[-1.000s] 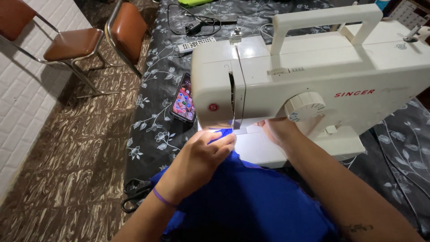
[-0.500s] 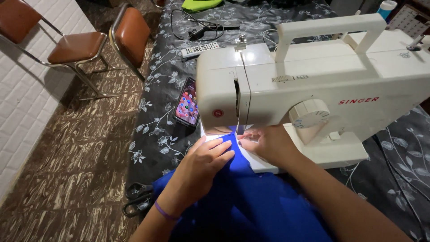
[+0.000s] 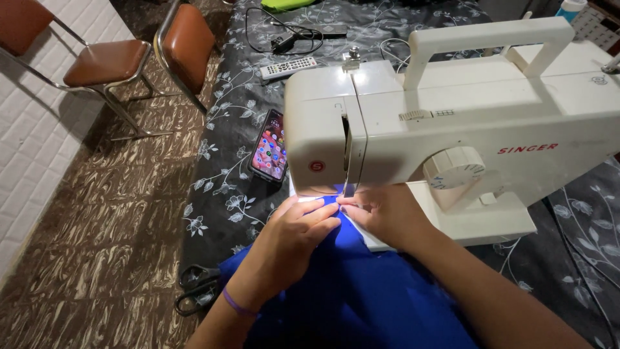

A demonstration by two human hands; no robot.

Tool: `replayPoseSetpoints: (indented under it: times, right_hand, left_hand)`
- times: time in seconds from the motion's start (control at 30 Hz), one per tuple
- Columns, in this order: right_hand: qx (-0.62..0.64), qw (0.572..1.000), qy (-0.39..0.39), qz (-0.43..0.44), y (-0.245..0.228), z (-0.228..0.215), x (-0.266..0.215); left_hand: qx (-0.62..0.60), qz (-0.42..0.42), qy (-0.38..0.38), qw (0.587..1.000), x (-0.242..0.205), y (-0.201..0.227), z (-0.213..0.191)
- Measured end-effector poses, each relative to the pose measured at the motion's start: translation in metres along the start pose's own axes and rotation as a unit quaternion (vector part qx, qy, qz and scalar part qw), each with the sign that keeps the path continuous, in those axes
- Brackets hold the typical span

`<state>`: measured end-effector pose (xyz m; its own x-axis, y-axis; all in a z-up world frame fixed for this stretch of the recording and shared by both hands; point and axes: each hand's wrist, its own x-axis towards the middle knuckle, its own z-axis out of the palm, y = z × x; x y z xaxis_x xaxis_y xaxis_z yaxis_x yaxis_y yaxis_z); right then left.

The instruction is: Guiding blue fabric through a sewing machine to create a seam and adjusting the machine settings.

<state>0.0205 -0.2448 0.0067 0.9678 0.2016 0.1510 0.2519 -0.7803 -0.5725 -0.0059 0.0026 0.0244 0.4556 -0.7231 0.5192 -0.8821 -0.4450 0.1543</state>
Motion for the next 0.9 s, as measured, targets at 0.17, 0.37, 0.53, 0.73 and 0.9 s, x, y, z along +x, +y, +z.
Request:
replayPoseSetpoints:
  times: [0.17, 0.37, 0.53, 0.73, 0.9]
  right_hand:
    - [-0.016, 0.988, 0.064, -0.138, 0.018, 0.013, 0.003]
    - [0.001, 0.995, 0.024, -0.096, 0.009, 0.006, 0.003]
    - [-0.039, 0.996, -0.013, -0.076, 0.009, 0.006, 0.006]
    - [-0.022, 0.992, 0.008, -0.122, -0.003, 0.0, 0.004]
    - [-0.047, 0.998, -0.047, -0.012, -0.001, 0.001, 0.004]
  left_hand:
    - [0.001, 0.0, -0.003, 1.0, 0.001, -0.001, -0.001]
    - [-0.015, -0.015, -0.008, 1.0, 0.0, 0.002, -0.003]
    - [-0.019, -0.004, 0.028, 0.999, 0.001, 0.003, -0.006]
    - [-0.008, -0.005, 0.034, 0.999, 0.004, 0.004, -0.006]
    - [0.029, -0.001, 0.045, 0.999, 0.002, 0.001, 0.001]
